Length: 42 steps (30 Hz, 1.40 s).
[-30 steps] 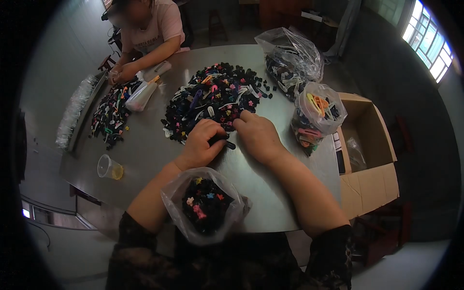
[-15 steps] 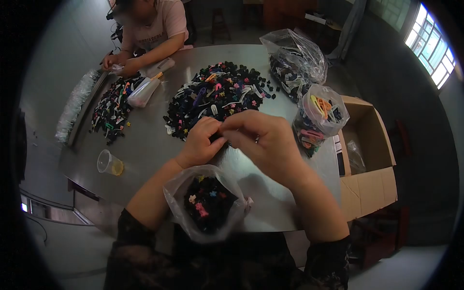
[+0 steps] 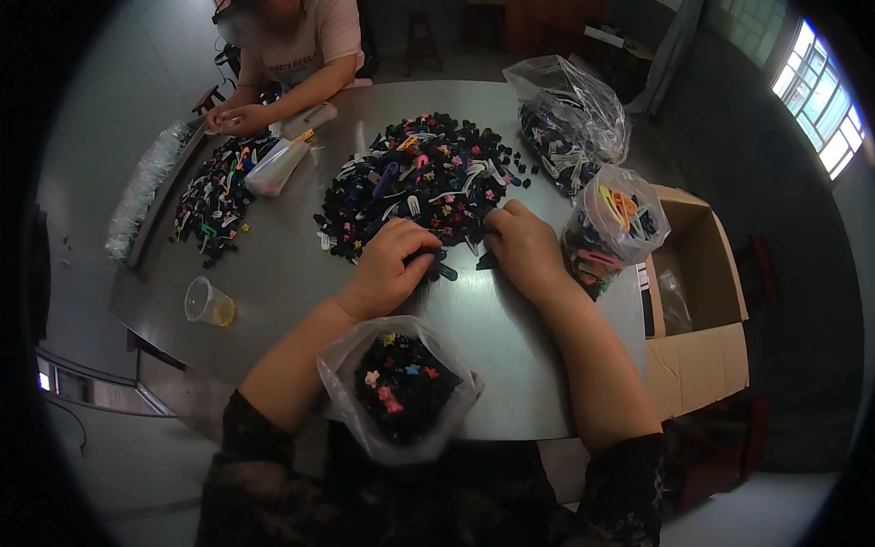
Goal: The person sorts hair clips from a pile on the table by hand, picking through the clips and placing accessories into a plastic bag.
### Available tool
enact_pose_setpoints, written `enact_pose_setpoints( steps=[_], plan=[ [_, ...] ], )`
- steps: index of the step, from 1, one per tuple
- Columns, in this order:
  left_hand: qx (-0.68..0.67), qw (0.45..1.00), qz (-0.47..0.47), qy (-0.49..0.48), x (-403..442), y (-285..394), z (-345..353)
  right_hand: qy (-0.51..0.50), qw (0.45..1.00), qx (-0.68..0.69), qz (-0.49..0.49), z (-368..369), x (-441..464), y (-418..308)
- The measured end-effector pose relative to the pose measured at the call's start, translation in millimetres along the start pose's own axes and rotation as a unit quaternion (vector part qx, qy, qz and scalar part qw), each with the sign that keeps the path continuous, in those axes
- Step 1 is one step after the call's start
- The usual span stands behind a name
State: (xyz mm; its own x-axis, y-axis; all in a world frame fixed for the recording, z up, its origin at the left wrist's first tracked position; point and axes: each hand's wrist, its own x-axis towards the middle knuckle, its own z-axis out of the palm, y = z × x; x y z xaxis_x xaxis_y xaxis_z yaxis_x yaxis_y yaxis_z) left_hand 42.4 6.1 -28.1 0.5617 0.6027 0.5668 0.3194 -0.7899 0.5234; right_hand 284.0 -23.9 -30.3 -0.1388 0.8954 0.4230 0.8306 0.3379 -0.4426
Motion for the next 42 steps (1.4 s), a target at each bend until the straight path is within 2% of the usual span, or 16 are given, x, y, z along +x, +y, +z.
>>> enact_pose_setpoints(
  steps=[3,5,10,12,20,24,28,29,31,32,34,35,37,39,41,42],
  plan=[
    [0.0,1.0,0.006,0.003,0,-1,0,0.026,0.997,0.072,0.022,-2,0,13],
    [0.0,1.0,0.005,0.004,-1,-1,0,0.046,0.983,0.152,0.088,-2,-2,18],
    [0.002,1.0,0.013,0.007,0,1,0,0.036,0.987,0.139,0.073,1,-4,14],
    [0.0,1.0,0.01,0.013,-1,-1,2,-0.004,0.999,0.014,0.05,1,-5,15],
    [0.015,1.0,0.015,-0.015,-1,-3,-2,0.029,0.999,-0.006,0.032,3,-9,22],
    [0.02,1.0,0.02,-0.009,1,-1,-4,0.08,0.994,0.071,0.033,-3,-6,14],
    [-0.138,0.978,-0.155,0.027,14,22,-50,0.081,0.993,0.081,0.023,1,-9,15],
    [-0.243,0.952,-0.17,0.075,16,25,-68,0.089,0.992,0.088,0.024,3,-10,18],
    [-0.275,0.944,-0.129,0.126,16,77,-110,0.07,0.995,0.061,0.028,7,-10,22],
    [-0.271,0.946,-0.129,0.123,12,93,-122,0.073,0.995,0.066,0.029,7,-9,21],
    [-0.194,0.977,0.07,0.062,2,118,-137,0.066,0.996,0.061,0.028,7,-10,20],
    [-0.193,0.977,0.066,0.062,1,131,-140,0.062,0.996,0.064,0.028,7,-11,20],
    [-0.019,0.991,0.093,-0.091,1,152,-143,0.055,0.996,0.063,0.027,6,-10,20],
    [0.008,0.994,0.06,-0.093,-8,159,-138,0.059,0.996,0.067,0.023,6,-10,21],
    [-0.014,0.998,-0.057,-0.001,-15,159,-136,0.063,0.995,0.071,0.022,6,-11,23],
    [-0.014,0.998,-0.056,-0.003,-17,161,-136,0.063,0.995,0.069,0.018,7,-10,24]
  ],
)
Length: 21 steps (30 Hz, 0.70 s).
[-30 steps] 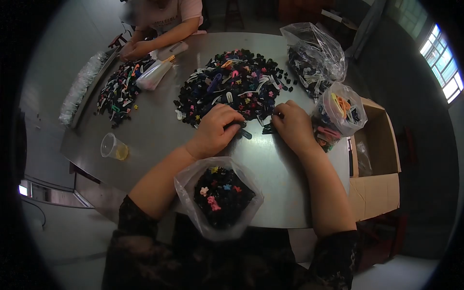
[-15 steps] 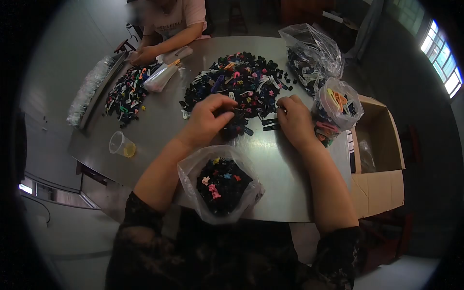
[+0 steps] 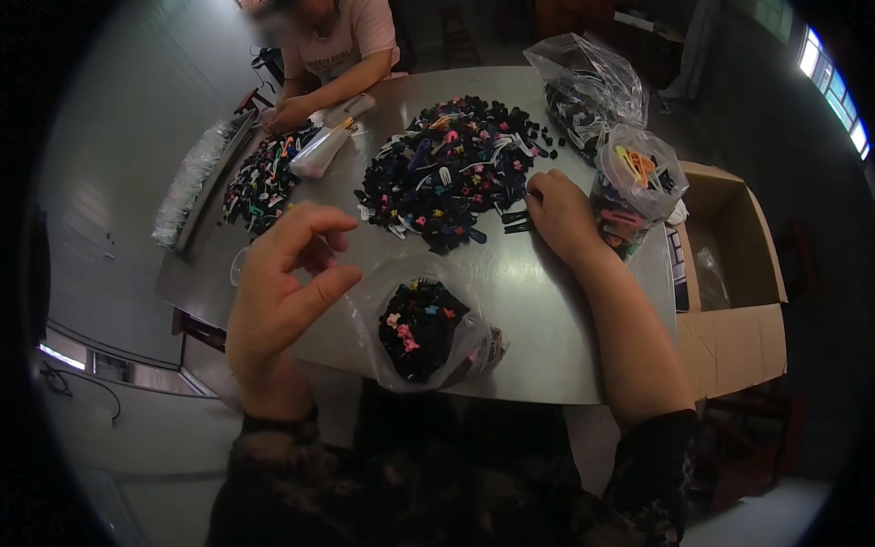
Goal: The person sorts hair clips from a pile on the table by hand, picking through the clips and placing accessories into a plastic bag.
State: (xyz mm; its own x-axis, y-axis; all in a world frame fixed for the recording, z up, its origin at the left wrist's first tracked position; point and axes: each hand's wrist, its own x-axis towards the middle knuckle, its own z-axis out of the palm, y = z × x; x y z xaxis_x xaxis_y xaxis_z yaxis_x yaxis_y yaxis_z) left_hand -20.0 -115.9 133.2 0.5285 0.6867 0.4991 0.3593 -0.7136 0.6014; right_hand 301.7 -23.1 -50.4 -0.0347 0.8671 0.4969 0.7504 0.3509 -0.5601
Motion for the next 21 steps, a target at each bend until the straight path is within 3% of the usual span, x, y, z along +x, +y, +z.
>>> enact_pose_setpoints(
  steps=[2,6,8,14,21],
  plan=[
    [-0.025,0.966,-0.245,-0.082,-3,3,-1,-0.002,1.0,-0.004,-0.001,1,0,1],
    [0.014,0.943,-0.275,-0.189,3,-2,2,-0.027,0.999,-0.018,0.023,2,-1,2],
    [-0.055,0.921,-0.3,-0.243,4,-8,3,-0.035,0.999,-0.018,0.02,3,-1,1],
    [0.097,0.961,-0.167,-0.197,1,0,7,-0.032,0.999,-0.017,0.023,2,0,-1],
    [0.098,0.946,-0.227,-0.209,13,17,-1,-0.024,0.999,-0.004,0.024,4,0,0]
  ],
)
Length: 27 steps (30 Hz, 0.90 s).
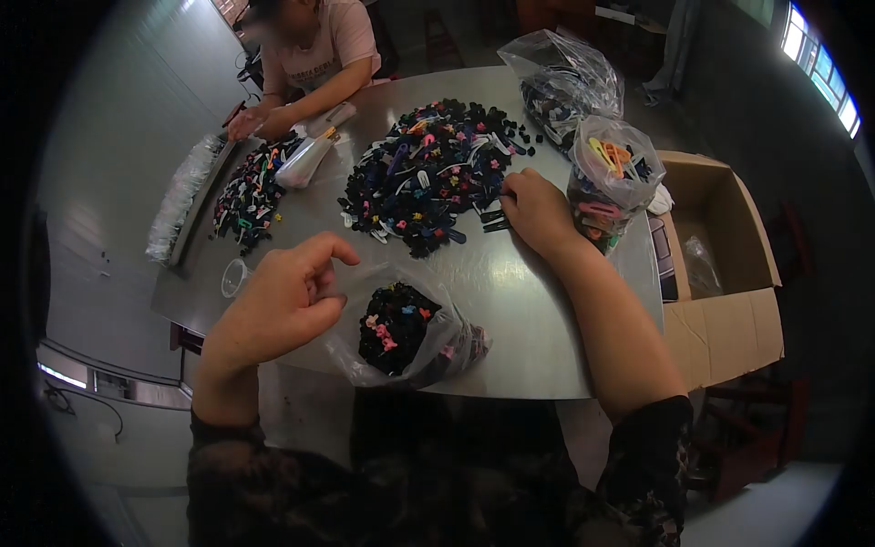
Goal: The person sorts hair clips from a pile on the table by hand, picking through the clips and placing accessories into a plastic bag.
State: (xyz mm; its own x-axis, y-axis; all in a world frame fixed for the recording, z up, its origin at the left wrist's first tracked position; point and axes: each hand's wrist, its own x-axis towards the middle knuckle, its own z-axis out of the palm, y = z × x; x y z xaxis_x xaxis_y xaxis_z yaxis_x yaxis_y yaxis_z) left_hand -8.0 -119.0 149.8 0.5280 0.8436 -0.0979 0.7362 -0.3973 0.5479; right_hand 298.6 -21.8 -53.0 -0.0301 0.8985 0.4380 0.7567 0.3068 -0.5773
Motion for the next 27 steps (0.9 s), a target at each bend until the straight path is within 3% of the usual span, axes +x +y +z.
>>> enact_pose_setpoints(
  steps=[2,6,9,11,12,14,15,17,22,27],
  plan=[
    [0.026,0.999,0.041,0.006,1,-1,-1,0.005,1.0,0.001,-0.005,0,-1,1],
    [0.079,0.996,0.033,-0.026,0,-1,-7,-0.001,1.0,0.009,-0.003,-1,-1,2],
    [0.127,0.988,0.086,0.018,1,10,-11,-0.001,1.0,0.004,-0.002,-1,0,2],
    [0.164,0.958,0.226,0.065,11,24,-7,-0.006,1.0,-0.002,0.003,-1,0,0],
    [0.163,0.958,0.226,0.066,18,28,-1,-0.006,1.0,-0.003,0.003,-1,0,1],
    [0.21,0.885,0.415,0.022,33,35,13,-0.004,1.0,0.006,0.001,-1,0,2],
    [0.209,0.885,0.415,0.023,38,38,17,-0.004,1.0,0.005,0.001,-1,0,2],
    [0.22,0.854,0.457,-0.118,45,43,24,0.001,1.0,0.01,0.007,-2,0,2],
    [0.221,0.835,0.489,-0.121,55,41,21,0.016,1.0,0.02,0.012,0,-1,3],
    [0.112,0.859,0.49,-0.099,58,27,20,0.012,1.0,0.015,0.014,-1,0,1]
  ],
)
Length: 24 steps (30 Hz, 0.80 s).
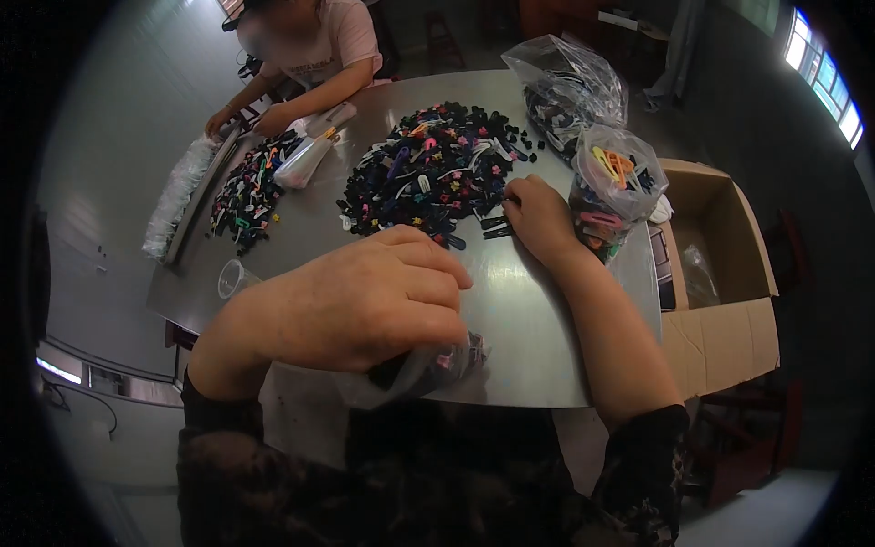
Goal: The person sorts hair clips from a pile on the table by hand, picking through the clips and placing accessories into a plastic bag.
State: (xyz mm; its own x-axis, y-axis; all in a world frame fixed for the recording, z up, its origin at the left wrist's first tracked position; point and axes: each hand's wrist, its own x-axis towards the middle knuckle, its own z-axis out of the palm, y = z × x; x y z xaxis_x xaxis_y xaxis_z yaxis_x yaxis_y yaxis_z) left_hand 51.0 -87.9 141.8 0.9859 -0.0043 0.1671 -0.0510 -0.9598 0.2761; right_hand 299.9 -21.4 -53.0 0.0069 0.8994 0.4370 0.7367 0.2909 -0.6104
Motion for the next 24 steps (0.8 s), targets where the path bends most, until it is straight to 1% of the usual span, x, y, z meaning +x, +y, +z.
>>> enact_pose_setpoints(
  steps=[1,3,4,5,6,7,8,9,10,11,12,13,14,15,16,17,18,19,20,21,22,23,24],
  plan=[
    [0.003,1.0,-0.007,0.004,-4,0,-8,0.008,1.0,0.011,-0.01,0,0,1],
    [-0.125,0.99,-0.068,0.003,-17,1,-32,0.022,0.999,0.038,-0.026,0,2,7],
    [-0.171,0.98,-0.024,0.095,-29,-12,-29,0.031,0.996,0.088,-0.01,-2,3,1],
    [-0.22,0.961,-0.075,0.15,-44,-19,-28,0.041,0.99,0.136,0.008,-7,4,-5],
    [-0.268,0.933,-0.124,0.206,-56,-26,-24,0.029,0.98,0.192,0.03,-14,6,-17],
    [-0.32,0.868,-0.187,0.331,-60,-31,-7,0.012,0.967,0.248,0.053,-27,8,-35],
    [-0.317,0.866,-0.188,0.339,-66,-45,8,-0.008,0.95,0.302,0.078,-42,6,-58],
    [-0.381,0.79,-0.258,0.404,-74,-62,24,-0.008,0.935,0.347,0.076,-57,2,-89],
    [-0.441,0.698,-0.323,0.462,-80,-76,39,-0.023,0.92,0.388,0.039,-71,-5,-111],
    [-0.443,0.693,-0.322,0.47,-83,-88,52,-0.039,0.903,0.427,0.005,-82,-11,-130],
    [-0.451,0.664,-0.346,0.485,-83,-98,65,-0.019,0.903,0.428,-0.033,-87,-19,-151],
    [-0.461,0.636,-0.37,0.497,-83,-107,76,-0.034,0.92,0.367,-0.135,-92,-20,-160],
    [-0.464,0.631,-0.368,0.5,-82,-116,85,-0.047,0.922,0.304,-0.234,-95,-21,-169],
    [-0.428,0.645,-0.386,0.502,-81,-125,91,-0.076,0.936,0.244,-0.241,-98,-24,-182],
    [-0.39,0.658,-0.402,0.503,-82,-132,98,-0.09,0.939,0.218,-0.252,-92,-25,-188],
    [-0.393,0.657,-0.399,0.506,-84,-140,106,-0.103,0.94,0.19,-0.263,-87,-26,-192],
    [-0.316,0.69,-0.407,0.508,-85,-144,112,-0.121,0.946,0.18,-0.241,-87,-28,-193],
    [-0.239,0.718,-0.413,0.507,-85,-149,118,-0.124,0.947,0.174,-0.241,-88,-26,-192],
    [-0.244,0.716,-0.41,0.51,-88,-153,125,-0.117,0.956,0.17,-0.208,-91,-24,-190],
    [-0.179,0.747,-0.407,0.494,-89,-149,128,-0.11,0.964,0.165,-0.176,-93,-22,-188],
    [-0.112,0.774,-0.403,0.475,-90,-146,131,-0.063,0.966,0.184,-0.173,-89,-20,-183],
    [-0.114,0.771,-0.402,0.48,-90,-144,131,-0.046,0.976,0.176,-0.123,-87,-17,-178],
    [-0.083,0.787,-0.393,0.469,-89,-144,131,-0.027,0.983,0.167,-0.075,-86,-13,-172]
  ],
)
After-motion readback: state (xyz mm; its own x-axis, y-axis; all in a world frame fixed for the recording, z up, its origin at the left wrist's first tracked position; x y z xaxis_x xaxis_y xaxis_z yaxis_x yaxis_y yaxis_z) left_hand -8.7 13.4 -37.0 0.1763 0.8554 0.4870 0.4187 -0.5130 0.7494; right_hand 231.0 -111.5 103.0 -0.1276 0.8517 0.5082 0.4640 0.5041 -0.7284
